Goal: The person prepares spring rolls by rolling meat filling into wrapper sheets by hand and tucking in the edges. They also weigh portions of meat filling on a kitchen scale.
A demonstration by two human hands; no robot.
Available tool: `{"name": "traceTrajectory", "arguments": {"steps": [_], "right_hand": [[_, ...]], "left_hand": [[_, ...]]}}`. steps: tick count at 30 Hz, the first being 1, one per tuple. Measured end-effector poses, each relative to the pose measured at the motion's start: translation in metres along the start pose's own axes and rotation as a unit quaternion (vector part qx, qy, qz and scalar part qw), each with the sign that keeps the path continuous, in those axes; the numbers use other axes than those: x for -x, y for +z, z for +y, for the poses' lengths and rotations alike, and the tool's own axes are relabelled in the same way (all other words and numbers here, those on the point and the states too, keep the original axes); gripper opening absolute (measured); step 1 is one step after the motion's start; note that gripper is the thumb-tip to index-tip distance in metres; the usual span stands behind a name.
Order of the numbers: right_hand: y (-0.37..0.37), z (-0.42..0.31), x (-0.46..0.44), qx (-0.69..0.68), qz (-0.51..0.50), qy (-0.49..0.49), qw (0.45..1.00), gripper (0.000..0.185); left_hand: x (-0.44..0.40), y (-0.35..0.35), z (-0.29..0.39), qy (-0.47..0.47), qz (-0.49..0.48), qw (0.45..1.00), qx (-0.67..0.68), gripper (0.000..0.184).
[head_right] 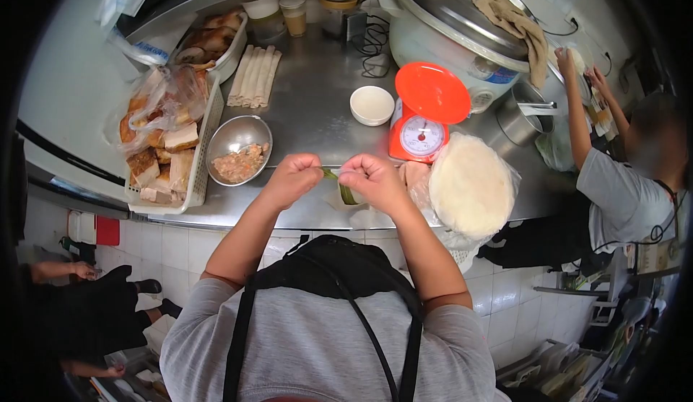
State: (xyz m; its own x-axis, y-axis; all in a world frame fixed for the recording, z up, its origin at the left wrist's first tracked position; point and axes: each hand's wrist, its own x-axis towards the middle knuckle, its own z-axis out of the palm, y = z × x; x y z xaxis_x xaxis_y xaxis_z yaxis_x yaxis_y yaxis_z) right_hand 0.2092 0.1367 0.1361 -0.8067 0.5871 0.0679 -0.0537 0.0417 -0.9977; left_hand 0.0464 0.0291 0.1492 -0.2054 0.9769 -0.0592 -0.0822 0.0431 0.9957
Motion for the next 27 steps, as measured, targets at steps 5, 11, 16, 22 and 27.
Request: {"name": "traceTrajectory", "arguments": {"steps": [5, 11, 16, 22, 27], "right_hand": [[0.012, -0.008, -0.014, 0.091, 0.017, 0.01, 0.996, 0.013], [0.013, 0.009, -0.037, 0.084, 0.119, -0.046, 0.988, 0.014], [0.005, 0.011, -0.057, 0.087, 0.191, -0.089, 0.974, 0.015], [-0.017, -0.012, -0.078, 0.083, 0.096, -0.079, 0.989, 0.013], [0.011, -0.061, -0.074, 0.133, -0.165, 0.012, 0.977, 0.014]], "left_hand": [[0.012, -0.01, 0.005, 0.038, 0.009, 0.999, 0.009, 0.017], [0.038, -0.035, 0.0, 0.063, 0.021, 0.998, -0.007, 0.018], [0.086, -0.064, -0.008, 0.044, 0.048, 0.995, -0.073, 0.023], [0.175, -0.109, -0.032, -0.195, -0.042, 0.945, -0.26, 0.024], [0.172, -0.101, -0.035, -0.289, -0.011, 0.795, -0.534, 0.054]]}}
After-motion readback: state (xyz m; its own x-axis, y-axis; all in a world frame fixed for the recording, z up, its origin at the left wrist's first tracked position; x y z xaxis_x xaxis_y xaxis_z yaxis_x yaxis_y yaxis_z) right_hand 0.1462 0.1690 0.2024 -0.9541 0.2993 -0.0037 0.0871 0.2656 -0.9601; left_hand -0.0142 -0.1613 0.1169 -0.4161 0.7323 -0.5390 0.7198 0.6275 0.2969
